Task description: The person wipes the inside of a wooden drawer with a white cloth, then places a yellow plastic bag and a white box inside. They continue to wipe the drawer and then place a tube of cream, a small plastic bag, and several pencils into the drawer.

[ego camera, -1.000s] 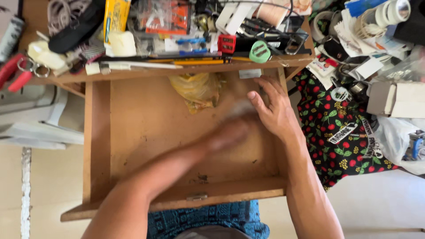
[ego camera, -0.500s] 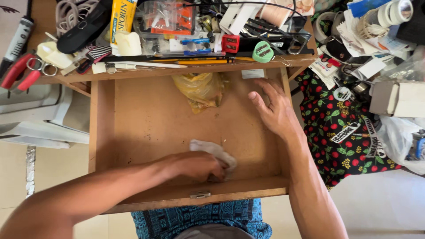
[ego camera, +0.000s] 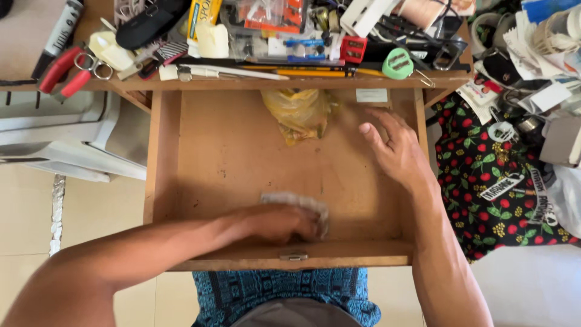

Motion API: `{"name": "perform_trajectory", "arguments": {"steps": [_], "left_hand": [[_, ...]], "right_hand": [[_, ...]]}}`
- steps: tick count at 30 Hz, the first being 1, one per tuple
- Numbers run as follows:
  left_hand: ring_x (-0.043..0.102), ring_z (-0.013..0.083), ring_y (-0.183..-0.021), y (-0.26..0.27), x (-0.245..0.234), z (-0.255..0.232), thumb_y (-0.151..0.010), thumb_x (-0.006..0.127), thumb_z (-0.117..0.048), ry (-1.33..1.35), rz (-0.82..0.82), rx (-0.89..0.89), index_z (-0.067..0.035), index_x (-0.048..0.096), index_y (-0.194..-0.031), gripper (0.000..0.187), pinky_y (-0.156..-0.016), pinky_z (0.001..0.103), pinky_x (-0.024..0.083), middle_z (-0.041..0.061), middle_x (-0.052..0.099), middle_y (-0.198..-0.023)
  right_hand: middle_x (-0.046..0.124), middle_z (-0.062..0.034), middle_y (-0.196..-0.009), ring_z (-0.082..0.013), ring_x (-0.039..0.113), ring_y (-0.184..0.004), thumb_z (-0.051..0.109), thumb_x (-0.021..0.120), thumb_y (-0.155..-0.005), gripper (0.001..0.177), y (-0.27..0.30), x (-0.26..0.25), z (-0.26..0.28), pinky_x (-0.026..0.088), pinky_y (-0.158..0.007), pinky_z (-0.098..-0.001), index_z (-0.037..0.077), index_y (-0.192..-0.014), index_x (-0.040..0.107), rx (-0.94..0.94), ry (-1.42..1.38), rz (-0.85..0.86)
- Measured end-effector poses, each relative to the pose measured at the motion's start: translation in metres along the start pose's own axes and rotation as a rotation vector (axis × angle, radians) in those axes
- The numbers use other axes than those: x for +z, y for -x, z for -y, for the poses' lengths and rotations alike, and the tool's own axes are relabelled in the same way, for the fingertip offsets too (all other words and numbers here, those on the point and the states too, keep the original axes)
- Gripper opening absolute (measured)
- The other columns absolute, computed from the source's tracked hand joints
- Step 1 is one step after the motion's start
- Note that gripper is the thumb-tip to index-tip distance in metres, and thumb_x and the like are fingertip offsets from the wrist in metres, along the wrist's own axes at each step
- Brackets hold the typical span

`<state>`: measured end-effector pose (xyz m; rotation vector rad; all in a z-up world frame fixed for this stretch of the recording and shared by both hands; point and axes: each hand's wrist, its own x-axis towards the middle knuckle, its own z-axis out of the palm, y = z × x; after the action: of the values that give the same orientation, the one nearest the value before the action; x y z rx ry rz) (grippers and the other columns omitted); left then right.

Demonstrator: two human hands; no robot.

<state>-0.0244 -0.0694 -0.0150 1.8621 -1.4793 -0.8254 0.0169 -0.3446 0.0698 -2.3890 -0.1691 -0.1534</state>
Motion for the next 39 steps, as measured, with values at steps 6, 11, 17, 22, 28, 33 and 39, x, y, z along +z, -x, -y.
{"name": "perform_trajectory", "arguments": {"steps": [6,11,17,22,28,33,39], "left_hand": [[0.055,0.0276,-0.132,0.011,-0.014,-0.031,-0.076,0.071,0.000,-0.063,0.123,-0.062,-0.019,0.068,-0.131,0.058,-0.112,0.049,0.041,0.006,0.064,-0.133],[0.056,0.0250,-0.132,0.021,-0.026,-0.032,-0.097,0.059,-0.018,0.016,0.294,-0.314,-0.022,0.068,-0.130,0.034,-0.108,0.042,0.047,0.002,0.061,-0.140],[0.051,0.0323,-0.131,0.024,-0.011,-0.017,-0.075,0.063,-0.008,-0.198,-0.071,0.173,-0.015,0.081,-0.104,0.034,-0.103,0.047,0.046,0.009,0.058,-0.143],[0.062,0.0312,-0.115,0.019,-0.003,-0.008,-0.080,0.066,-0.010,-0.102,-0.001,0.155,-0.008,0.077,-0.098,0.021,-0.102,0.044,0.051,0.009,0.071,-0.115],[0.067,0.0365,-0.099,0.038,0.009,0.000,-0.077,0.060,0.008,0.147,-0.035,-0.013,-0.004,0.072,-0.107,0.034,-0.084,0.047,0.053,0.015,0.072,-0.101],[0.069,0.0311,-0.088,0.054,0.014,0.012,-0.076,0.058,0.011,0.208,-0.045,-0.030,-0.003,0.071,-0.095,0.026,-0.080,0.042,0.055,0.013,0.072,-0.092],[0.069,0.0313,-0.089,0.082,0.006,0.018,-0.068,0.064,0.009,0.195,0.034,-0.080,-0.001,0.069,-0.090,0.024,-0.076,0.041,0.055,0.014,0.072,-0.092]], "right_hand": [[0.066,-0.0243,-0.131,-0.0430,0.062,-0.120,0.055,0.052,-0.104,0.063,0.003,0.001,-0.003,0.050,-0.096,-0.0473,0.001,-0.135,0.062,-0.013,0.015,0.017],[0.065,-0.0248,-0.132,-0.0426,0.063,-0.119,0.054,0.052,-0.104,0.063,0.001,0.001,-0.001,0.051,-0.094,-0.0464,0.001,-0.136,0.061,0.005,-0.003,0.023],[0.066,-0.0246,-0.130,-0.0429,0.064,-0.117,0.053,0.051,-0.106,0.061,0.001,0.000,-0.004,0.051,-0.096,-0.0471,0.001,-0.136,0.062,-0.007,0.040,0.034],[0.065,-0.0248,-0.132,-0.0433,0.063,-0.119,0.053,0.052,-0.107,0.062,0.002,0.001,0.002,0.050,-0.097,-0.0468,0.000,-0.137,0.061,-0.032,0.008,0.035],[0.065,-0.0247,-0.131,-0.0414,0.064,-0.115,0.055,0.051,-0.105,0.063,0.003,0.001,0.005,0.052,-0.091,-0.0457,0.002,-0.137,0.061,0.019,-0.007,0.059],[0.065,-0.0242,-0.130,-0.0410,0.066,-0.108,0.058,0.049,-0.100,0.067,0.000,0.001,0.003,0.052,-0.083,-0.0459,0.004,-0.138,0.061,0.100,0.007,0.079],[0.065,-0.0263,-0.131,-0.0429,0.064,-0.116,0.059,0.048,-0.104,0.068,0.001,0.001,0.000,0.051,-0.093,-0.0469,0.002,-0.138,0.062,0.025,0.020,0.063]]}}
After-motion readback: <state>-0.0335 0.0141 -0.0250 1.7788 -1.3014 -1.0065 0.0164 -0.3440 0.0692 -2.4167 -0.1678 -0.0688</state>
